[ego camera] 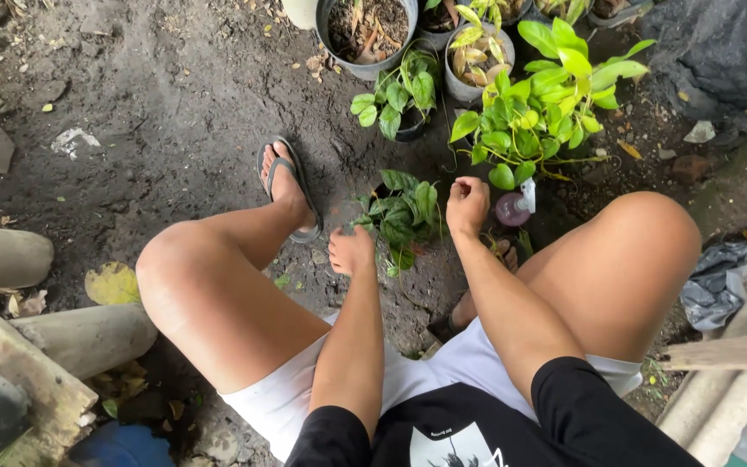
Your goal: Maintaining various plants in a garden centre by misting them with water, inspecting leaves, and arranging vines of hanging plants.
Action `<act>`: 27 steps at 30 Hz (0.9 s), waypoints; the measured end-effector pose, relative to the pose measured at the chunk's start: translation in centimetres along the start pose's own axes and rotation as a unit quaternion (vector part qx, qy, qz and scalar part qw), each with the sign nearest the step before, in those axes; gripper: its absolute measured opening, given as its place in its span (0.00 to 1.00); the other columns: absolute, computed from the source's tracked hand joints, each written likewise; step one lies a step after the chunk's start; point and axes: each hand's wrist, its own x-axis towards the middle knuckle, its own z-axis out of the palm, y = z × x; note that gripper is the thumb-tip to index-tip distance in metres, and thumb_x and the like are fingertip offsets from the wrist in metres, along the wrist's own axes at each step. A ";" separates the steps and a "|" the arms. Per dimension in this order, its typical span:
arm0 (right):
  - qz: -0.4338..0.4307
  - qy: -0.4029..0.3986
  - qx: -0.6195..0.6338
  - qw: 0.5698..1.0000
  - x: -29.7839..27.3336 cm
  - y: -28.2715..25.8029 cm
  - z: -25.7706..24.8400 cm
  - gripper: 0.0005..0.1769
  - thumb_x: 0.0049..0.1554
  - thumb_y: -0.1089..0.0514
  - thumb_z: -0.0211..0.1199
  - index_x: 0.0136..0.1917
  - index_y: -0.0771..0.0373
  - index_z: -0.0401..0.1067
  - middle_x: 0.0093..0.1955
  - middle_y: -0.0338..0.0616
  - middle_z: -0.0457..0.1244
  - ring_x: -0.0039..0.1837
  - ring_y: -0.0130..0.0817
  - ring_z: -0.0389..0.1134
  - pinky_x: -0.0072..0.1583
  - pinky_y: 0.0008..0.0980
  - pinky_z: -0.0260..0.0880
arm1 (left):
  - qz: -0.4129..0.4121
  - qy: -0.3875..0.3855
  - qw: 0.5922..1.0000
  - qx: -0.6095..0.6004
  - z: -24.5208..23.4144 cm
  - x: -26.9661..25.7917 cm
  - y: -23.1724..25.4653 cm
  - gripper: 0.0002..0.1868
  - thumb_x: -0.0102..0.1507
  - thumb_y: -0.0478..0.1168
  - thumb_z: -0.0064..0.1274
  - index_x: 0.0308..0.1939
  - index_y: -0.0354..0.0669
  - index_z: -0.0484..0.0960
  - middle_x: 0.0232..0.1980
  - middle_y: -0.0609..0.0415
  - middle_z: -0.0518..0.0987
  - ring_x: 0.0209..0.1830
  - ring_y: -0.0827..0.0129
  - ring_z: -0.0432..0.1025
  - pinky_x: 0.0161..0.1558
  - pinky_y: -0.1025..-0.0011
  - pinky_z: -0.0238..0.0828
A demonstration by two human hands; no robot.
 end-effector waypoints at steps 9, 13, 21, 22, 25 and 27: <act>-0.256 -0.243 -0.052 0.934 -7.5 -4.9 -2.6 0.10 0.59 0.50 0.64 0.38 0.53 0.78 0.34 0.44 0.70 0.42 0.46 0.74 0.45 0.42 0.74 | 0.012 -0.208 0.973 0.099 0.2 0.4 -5.6 0.16 0.62 0.61 0.53 0.45 0.64 0.88 0.48 0.51 0.86 0.59 0.46 0.77 0.58 0.47 0.66; -0.318 -0.372 -0.110 0.865 -10.8 -3.6 -0.8 0.17 0.60 0.63 0.54 0.60 0.60 0.78 0.58 0.51 0.71 0.64 0.46 0.71 0.65 0.44 0.70 | -0.034 -0.243 0.963 -0.112 2.6 1.0 -6.1 0.13 0.61 0.48 0.60 0.46 0.49 0.90 0.48 0.35 0.83 0.49 0.44 0.80 0.34 0.53 0.85; -0.405 -0.436 -0.166 0.786 -14.5 -7.3 -3.2 0.26 0.59 0.56 0.54 0.67 0.71 0.70 0.70 0.64 0.63 0.72 0.55 0.64 0.68 0.51 0.66 | -0.093 -0.209 0.945 -0.232 -1.1 0.7 -4.4 0.19 0.66 0.44 0.48 0.54 0.34 0.84 0.54 0.31 0.77 0.52 0.45 0.78 0.46 0.42 0.80; -0.404 -0.470 -0.139 0.772 -14.5 -9.0 -4.0 0.24 0.59 0.56 0.57 0.63 0.74 0.72 0.68 0.64 0.64 0.71 0.57 0.65 0.68 0.52 0.67 | -0.087 -0.186 0.955 -0.212 0.2 2.0 -5.4 0.19 0.65 0.46 0.48 0.50 0.38 0.87 0.48 0.37 0.83 0.46 0.52 0.82 0.47 0.43 0.79; -0.365 -0.451 -0.127 0.804 -14.4 -2.8 0.4 0.14 0.60 0.50 0.60 0.49 0.61 0.78 0.49 0.50 0.71 0.56 0.47 0.74 0.58 0.43 0.75 | 0.004 -0.174 0.983 -0.056 -3.9 -2.9 -1.0 0.27 0.65 0.50 0.41 0.54 0.33 0.84 0.59 0.33 0.81 0.66 0.41 0.73 0.67 0.43 0.66; -0.355 -0.366 -0.091 0.855 -13.8 -1.1 1.6 0.09 0.59 0.51 0.61 0.48 0.54 0.78 0.48 0.42 0.71 0.55 0.41 0.73 0.58 0.39 0.75 | 0.043 -0.109 0.991 -0.063 -4.6 -4.1 0.4 0.20 0.64 0.46 0.45 0.53 0.40 0.84 0.57 0.41 0.83 0.64 0.45 0.74 0.66 0.46 0.68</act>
